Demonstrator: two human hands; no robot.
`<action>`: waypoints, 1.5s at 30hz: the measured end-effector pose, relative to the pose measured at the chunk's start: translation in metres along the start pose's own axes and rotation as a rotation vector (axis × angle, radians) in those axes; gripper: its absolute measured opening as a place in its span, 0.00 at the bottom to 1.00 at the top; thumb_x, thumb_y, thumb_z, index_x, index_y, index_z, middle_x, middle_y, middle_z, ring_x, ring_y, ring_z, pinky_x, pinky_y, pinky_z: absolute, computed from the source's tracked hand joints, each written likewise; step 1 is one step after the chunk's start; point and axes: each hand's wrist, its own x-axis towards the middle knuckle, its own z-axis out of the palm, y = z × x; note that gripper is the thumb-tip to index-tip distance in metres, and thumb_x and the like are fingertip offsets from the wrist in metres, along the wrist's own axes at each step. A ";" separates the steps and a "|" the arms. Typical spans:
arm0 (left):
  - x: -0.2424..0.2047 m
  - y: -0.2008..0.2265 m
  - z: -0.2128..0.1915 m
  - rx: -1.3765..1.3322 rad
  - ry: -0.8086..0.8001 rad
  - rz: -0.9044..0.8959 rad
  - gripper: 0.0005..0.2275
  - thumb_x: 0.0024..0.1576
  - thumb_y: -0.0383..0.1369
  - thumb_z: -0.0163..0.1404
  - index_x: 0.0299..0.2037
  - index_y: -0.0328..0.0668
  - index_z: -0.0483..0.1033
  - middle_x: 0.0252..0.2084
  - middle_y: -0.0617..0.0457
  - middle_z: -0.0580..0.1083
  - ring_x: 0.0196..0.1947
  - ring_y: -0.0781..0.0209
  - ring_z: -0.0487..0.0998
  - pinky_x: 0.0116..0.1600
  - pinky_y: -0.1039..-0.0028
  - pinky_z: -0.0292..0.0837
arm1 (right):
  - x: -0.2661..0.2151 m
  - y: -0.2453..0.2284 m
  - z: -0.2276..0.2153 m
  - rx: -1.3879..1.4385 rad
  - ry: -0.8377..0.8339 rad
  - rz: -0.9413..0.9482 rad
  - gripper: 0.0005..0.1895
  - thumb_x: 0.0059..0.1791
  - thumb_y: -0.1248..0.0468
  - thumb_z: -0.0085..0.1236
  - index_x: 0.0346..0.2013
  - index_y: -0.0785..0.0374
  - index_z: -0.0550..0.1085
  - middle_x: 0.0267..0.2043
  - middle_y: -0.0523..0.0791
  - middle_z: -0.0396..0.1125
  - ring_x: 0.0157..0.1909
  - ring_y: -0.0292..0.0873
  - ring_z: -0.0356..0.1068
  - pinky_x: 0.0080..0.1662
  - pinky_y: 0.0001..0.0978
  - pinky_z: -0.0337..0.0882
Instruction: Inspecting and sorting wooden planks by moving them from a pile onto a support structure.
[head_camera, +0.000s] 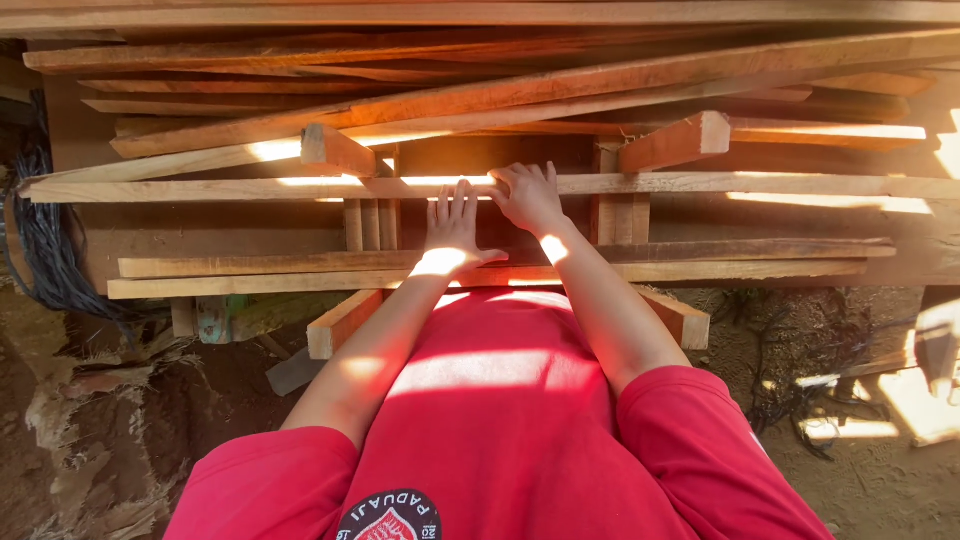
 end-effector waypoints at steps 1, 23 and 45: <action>0.000 -0.006 0.018 0.053 0.024 0.026 0.57 0.42 0.65 0.61 0.78 0.46 0.46 0.81 0.47 0.44 0.79 0.39 0.41 0.78 0.46 0.39 | 0.001 0.005 0.008 0.013 0.002 0.004 0.23 0.57 0.42 0.49 0.62 0.46 0.72 0.58 0.41 0.68 0.65 0.52 0.62 0.71 0.72 0.41; -0.039 -0.039 0.052 0.076 0.030 0.144 0.48 0.50 0.54 0.61 0.77 0.55 0.45 0.74 0.57 0.52 0.74 0.51 0.48 0.75 0.32 0.36 | -0.067 -0.008 0.031 -0.006 -0.170 0.099 0.22 0.52 0.41 0.55 0.60 0.36 0.72 0.55 0.37 0.71 0.61 0.42 0.67 0.70 0.52 0.53; -0.040 -0.031 0.034 0.165 0.177 0.189 0.45 0.42 0.57 0.66 0.67 0.53 0.59 0.61 0.56 0.64 0.63 0.56 0.65 0.69 0.55 0.55 | -0.073 -0.022 -0.001 -0.211 -0.208 0.181 0.30 0.44 0.32 0.58 0.46 0.49 0.70 0.42 0.47 0.75 0.50 0.55 0.76 0.51 0.46 0.73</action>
